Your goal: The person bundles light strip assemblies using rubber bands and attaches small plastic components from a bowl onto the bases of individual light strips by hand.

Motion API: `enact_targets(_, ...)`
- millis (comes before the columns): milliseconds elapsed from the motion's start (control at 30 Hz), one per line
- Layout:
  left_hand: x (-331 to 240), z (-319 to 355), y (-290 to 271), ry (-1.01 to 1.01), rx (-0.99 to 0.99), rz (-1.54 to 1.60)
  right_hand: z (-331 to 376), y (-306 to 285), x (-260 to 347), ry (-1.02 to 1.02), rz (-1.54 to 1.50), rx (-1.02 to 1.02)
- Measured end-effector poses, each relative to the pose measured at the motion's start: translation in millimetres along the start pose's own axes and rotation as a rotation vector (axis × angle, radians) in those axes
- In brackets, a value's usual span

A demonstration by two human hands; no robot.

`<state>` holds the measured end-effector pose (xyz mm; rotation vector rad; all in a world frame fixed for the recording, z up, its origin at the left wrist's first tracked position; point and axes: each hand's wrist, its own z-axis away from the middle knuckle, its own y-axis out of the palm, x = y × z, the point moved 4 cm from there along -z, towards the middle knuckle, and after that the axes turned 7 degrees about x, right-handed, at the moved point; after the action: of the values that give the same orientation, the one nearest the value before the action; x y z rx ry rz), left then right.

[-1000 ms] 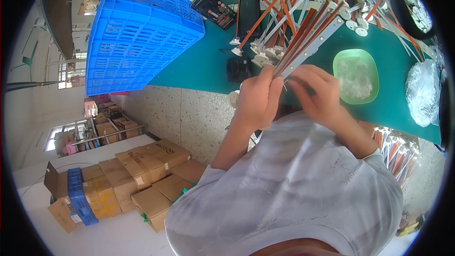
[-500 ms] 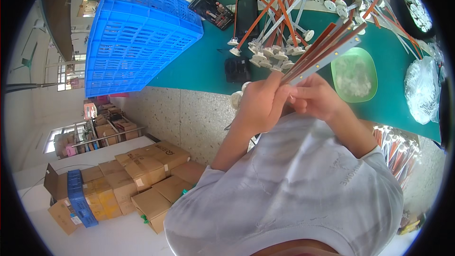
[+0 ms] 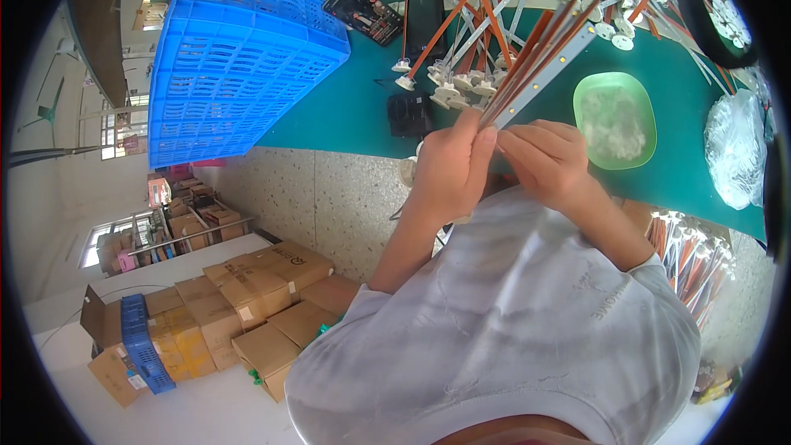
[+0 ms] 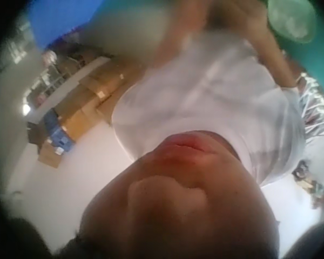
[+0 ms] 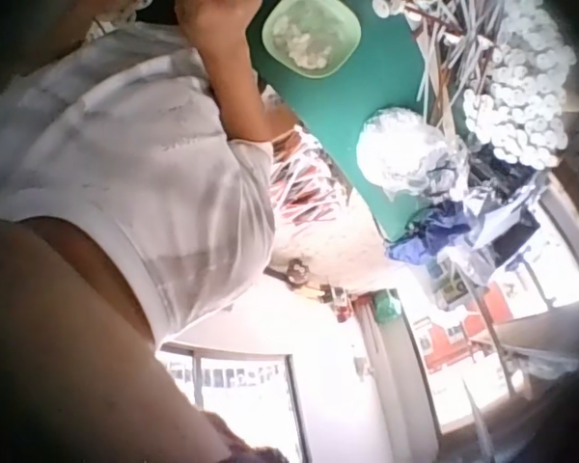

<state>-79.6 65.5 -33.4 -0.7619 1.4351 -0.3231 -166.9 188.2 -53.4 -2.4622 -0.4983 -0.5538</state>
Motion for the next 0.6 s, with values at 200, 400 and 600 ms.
enact_targets(200, 2.8, 2.0, 4.4, 0.028, 0.038, 0.006, 6.6, -0.3, -8.9, 0.071, -0.237, 0.081)
enact_targets(400, 2.3, 1.3, 2.5, 0.123, 0.023, 0.025, 37.7, 42.8, -25.2, 1.063, -1.987, 0.238)
enact_targets(600, 3.1, 7.3, -5.6, -0.003, -0.051, 0.012, 7.9, 6.9, -14.3, 0.346, -0.496, -0.101)
